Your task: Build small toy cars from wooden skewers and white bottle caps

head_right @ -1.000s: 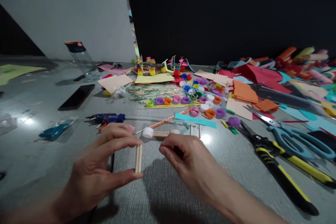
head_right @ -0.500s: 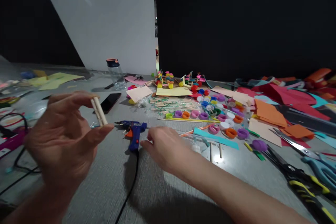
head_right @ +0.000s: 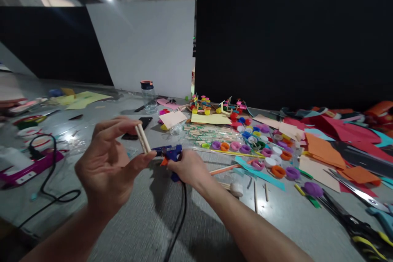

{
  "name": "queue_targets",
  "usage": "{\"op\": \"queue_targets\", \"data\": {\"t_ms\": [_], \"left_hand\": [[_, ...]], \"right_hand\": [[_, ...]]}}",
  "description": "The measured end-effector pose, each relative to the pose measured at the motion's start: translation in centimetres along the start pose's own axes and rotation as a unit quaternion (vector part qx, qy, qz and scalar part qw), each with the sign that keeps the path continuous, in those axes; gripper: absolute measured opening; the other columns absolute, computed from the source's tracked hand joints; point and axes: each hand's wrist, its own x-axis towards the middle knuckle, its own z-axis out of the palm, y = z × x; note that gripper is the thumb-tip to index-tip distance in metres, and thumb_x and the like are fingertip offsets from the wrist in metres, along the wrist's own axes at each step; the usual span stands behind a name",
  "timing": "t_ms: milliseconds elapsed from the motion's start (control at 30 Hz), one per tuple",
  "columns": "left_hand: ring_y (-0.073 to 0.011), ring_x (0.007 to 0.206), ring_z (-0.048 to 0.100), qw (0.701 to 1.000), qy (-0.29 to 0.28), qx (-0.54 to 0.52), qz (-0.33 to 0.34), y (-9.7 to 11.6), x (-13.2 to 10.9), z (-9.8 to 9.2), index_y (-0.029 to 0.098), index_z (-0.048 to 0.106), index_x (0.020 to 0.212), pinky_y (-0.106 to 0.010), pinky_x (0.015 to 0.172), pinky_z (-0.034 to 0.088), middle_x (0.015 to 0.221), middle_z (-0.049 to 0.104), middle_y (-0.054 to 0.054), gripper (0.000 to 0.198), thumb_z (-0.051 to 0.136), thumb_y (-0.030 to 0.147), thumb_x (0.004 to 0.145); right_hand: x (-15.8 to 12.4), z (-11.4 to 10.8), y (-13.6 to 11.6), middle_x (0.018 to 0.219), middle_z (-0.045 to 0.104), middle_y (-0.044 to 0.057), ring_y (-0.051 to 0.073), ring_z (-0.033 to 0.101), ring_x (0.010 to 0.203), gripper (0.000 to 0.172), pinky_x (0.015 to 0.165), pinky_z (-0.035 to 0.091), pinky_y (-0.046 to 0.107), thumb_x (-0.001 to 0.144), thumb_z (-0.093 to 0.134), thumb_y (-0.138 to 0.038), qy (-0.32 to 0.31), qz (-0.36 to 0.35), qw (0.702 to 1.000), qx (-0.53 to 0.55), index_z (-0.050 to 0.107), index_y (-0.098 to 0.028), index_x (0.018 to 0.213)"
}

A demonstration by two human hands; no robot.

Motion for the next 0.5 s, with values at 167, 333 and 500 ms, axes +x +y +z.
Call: {"op": "queue_targets", "data": {"t_ms": [167, 333, 500], "left_hand": [[-0.0254, 0.107, 0.056, 0.999, 0.003, -0.028, 0.026, 0.3, -0.3, 0.0, 0.031, 0.070, 0.119, -0.047, 0.096, 0.050, 0.104, 0.062, -0.004, 0.043, 0.083, 0.035, 0.078], [-0.0264, 0.108, 0.055, 0.998, -0.018, -0.040, 0.039, 0.4, -0.8, 0.3, 0.029, 0.068, 0.120, -0.051, 0.101, 0.046, 0.102, 0.063, -0.004, 0.044, 0.083, 0.032, 0.078], [-0.0271, 0.108, 0.055, 0.995, -0.091, -0.032, 0.011, 0.4, -1.8, 0.7, 0.029, 0.066, 0.120, -0.051, 0.100, 0.046, 0.104, 0.062, -0.005, 0.044, 0.082, 0.033, 0.079]], "right_hand": [[-3.6, -1.8, -0.1, 0.059, 0.049, -0.008, 0.010, 0.049, 0.045, 0.017, 0.045, 0.042, 0.023, 0.094, 0.054, -0.033, 0.069, 0.011, 0.979, 0.190, 0.049, -0.022, 0.083], [-8.6, -4.3, 0.1, 0.059, 0.060, -0.002, 0.010, 0.052, 0.051, 0.031, 0.051, 0.041, 0.022, 0.091, 0.061, -0.050, 0.115, 0.001, 0.957, 0.268, 0.055, -0.020, 0.083], [-12.8, -6.7, 1.0, 0.061, 0.066, 0.002, 0.012, 0.052, 0.052, 0.034, 0.048, 0.040, 0.023, 0.085, 0.071, -0.053, 0.163, -0.017, 0.945, 0.284, 0.064, -0.020, 0.079]]}}
